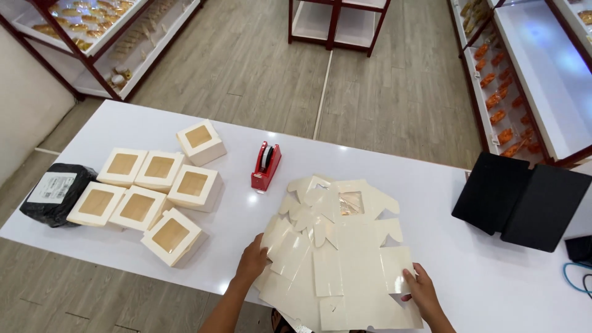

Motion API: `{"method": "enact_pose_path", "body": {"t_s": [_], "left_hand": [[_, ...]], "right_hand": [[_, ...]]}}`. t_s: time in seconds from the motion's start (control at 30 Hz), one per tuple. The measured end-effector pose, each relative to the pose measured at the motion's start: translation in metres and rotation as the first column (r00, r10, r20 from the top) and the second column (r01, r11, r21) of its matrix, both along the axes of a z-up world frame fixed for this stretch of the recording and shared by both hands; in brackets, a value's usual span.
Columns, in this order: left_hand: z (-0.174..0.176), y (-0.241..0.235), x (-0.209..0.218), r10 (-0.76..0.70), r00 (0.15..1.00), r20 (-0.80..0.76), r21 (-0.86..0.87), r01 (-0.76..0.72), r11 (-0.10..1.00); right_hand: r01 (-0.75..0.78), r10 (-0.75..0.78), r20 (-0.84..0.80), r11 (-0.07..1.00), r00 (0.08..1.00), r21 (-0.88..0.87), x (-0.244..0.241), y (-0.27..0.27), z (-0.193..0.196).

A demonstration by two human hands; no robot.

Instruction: The person assembles small white cardboard boxes with clear windows on a white counter. They fold the flat pieces, apply tape to secure the edges, and stack the finished boxes. The process is repeated for multiple units.

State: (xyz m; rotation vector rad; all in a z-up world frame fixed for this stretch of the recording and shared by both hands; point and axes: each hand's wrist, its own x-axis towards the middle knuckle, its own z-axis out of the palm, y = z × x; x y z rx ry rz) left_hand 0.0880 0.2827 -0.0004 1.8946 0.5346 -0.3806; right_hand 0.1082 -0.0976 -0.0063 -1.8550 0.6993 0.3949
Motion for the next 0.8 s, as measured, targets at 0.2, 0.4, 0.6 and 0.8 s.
{"method": "enact_pose_path", "body": {"t_s": [0.2,0.4,0.6,0.8], "left_hand": [[-0.038,-0.061,0.016,0.162,0.983,-0.087,-0.004,-0.162,0.987],[-0.029,-0.131,0.009,0.035,0.948,0.317,0.384,-0.162,0.909],[-0.056,-0.162,-0.051,-0.197,0.97,0.142,0.621,0.068,0.781],[-0.074,-0.172,-0.065,-0.297,0.938,-0.179,0.646,0.34,0.684]], "right_hand": [[0.037,-0.052,0.034,0.938,0.998,0.344,0.012,-0.003,0.024],[-0.01,0.025,-0.025,0.88,0.999,0.475,0.017,-0.026,0.032],[0.13,-0.017,-0.182,0.767,0.983,0.628,-0.016,-0.034,0.051],[-0.537,0.564,-0.016,0.794,0.826,0.285,-0.042,-0.025,0.011]]}}
